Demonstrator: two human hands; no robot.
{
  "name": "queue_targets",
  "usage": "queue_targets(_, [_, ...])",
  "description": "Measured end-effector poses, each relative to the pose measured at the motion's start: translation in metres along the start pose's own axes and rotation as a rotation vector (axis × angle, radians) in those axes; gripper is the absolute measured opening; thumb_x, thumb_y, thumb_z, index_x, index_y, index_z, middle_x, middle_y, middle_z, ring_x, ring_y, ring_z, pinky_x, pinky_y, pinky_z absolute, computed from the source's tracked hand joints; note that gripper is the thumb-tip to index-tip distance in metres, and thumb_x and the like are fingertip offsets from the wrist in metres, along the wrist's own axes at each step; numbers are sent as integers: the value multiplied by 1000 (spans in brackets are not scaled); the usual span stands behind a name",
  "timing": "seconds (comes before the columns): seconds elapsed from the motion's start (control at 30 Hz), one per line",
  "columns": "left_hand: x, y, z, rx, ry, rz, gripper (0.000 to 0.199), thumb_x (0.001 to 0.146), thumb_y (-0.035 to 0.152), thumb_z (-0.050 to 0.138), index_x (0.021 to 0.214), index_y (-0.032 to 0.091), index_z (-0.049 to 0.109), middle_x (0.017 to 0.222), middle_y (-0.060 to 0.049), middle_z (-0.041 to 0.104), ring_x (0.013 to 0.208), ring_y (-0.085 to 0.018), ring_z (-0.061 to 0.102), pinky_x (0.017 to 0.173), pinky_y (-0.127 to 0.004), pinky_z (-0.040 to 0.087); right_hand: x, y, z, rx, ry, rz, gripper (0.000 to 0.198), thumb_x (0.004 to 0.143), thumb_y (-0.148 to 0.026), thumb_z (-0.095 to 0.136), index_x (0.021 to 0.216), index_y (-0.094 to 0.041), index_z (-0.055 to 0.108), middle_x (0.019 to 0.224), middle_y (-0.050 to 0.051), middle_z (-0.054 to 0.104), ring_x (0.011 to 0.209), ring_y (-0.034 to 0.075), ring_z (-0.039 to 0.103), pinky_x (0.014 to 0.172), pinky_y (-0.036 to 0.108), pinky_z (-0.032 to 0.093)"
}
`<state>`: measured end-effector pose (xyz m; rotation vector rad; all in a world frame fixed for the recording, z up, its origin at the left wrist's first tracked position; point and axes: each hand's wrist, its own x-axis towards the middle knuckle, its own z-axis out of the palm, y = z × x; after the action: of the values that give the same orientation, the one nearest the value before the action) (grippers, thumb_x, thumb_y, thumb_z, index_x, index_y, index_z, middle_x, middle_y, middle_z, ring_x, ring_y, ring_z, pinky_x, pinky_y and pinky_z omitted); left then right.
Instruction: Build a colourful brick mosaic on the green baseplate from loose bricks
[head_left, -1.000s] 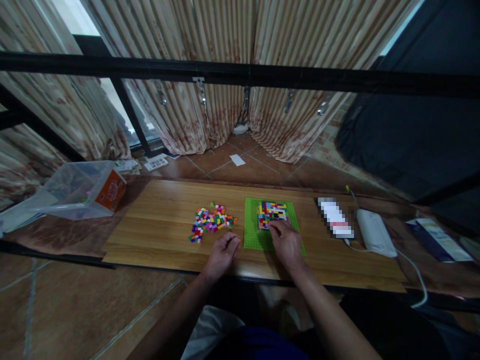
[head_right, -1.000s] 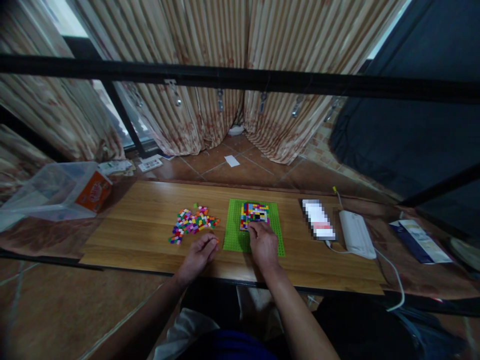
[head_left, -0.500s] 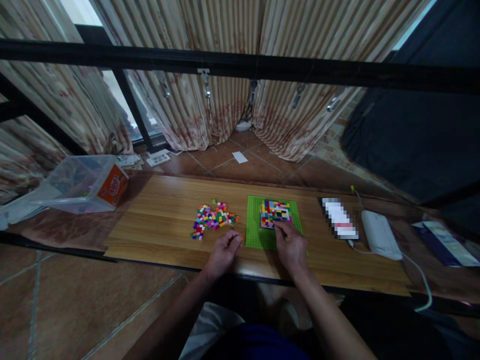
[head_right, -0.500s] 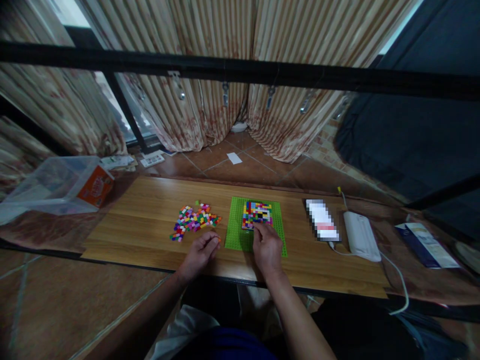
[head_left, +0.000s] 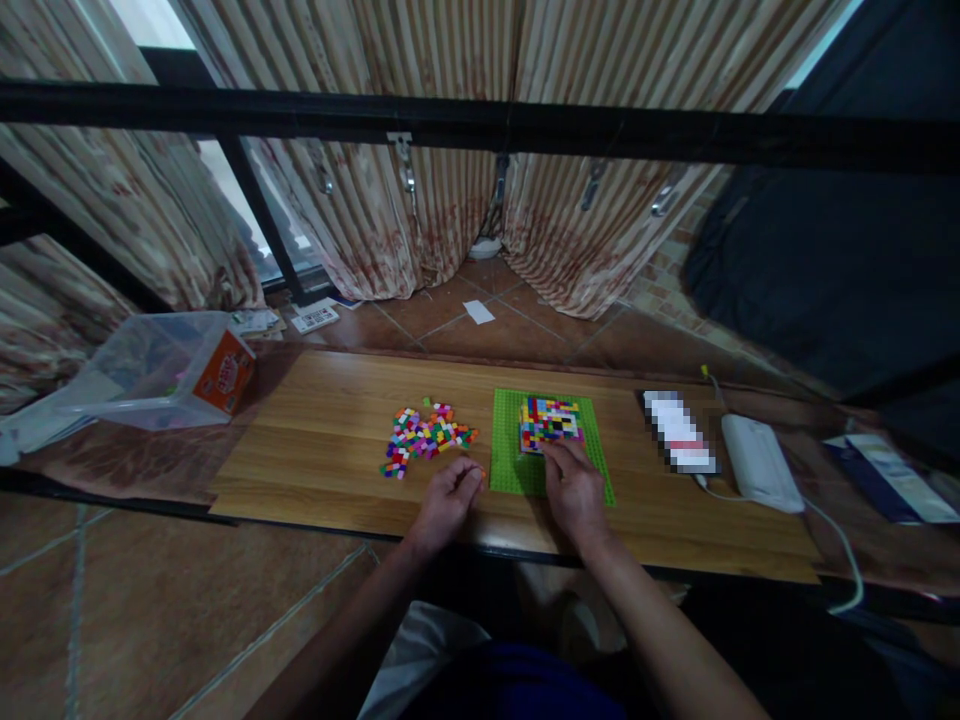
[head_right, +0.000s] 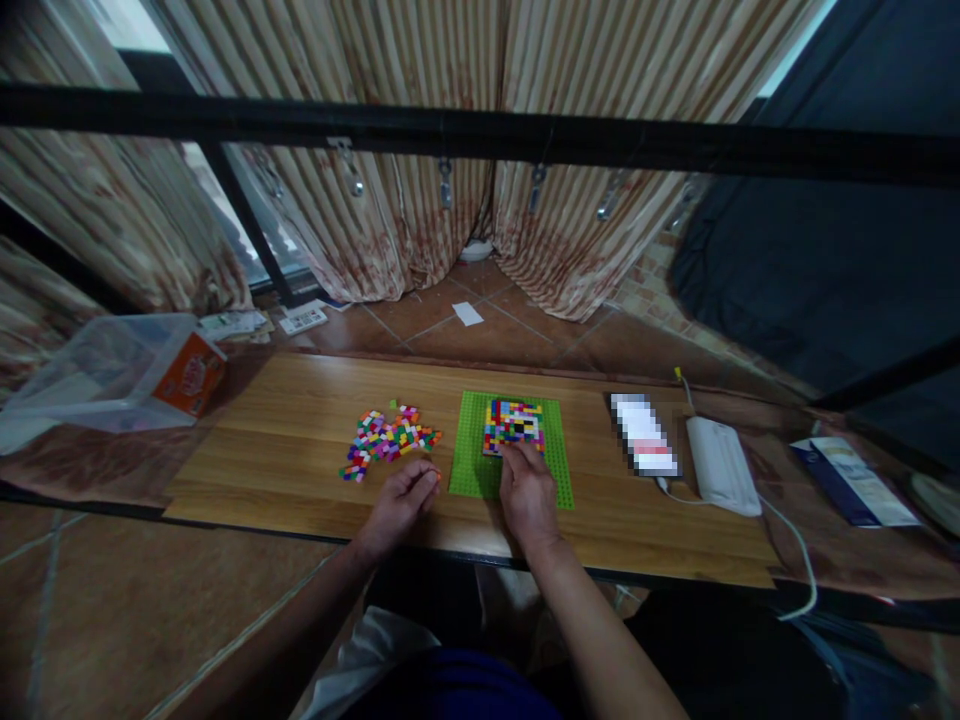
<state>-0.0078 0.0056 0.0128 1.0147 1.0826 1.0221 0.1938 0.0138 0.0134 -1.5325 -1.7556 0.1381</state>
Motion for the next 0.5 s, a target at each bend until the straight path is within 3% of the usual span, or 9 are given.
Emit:
queue_targets(0.13, [0,1,2,-3,19,-20,28,77,42,64,69,17,55,56,5,46,46,-6,36,44,-19,25,3,-2,-5,34,-33,21,31,91,-23,40,98,-20,71,101,9,68,93,20,62,86,35,50])
queue_targets(0.33, [-2,2,4,-20,8,-37,32,76,46,65,70,17,54,58,4,47,49,-6,38,46,-19,27,-7,-23,-8,148,32,115,30,91,-28,43,106,-20,68,103,10,69,96,22,63,87,38,49])
queue_targets(0.5, [-3,3,5,-9,-37,-35,35,77,50,62,71,17,52,60,5,47,49,-6,35,46,-19,26,-25,-51,1,388,-124,172,27,90,-30,47,104,-21,68,101,8,69,94,20,64,86,36,50])
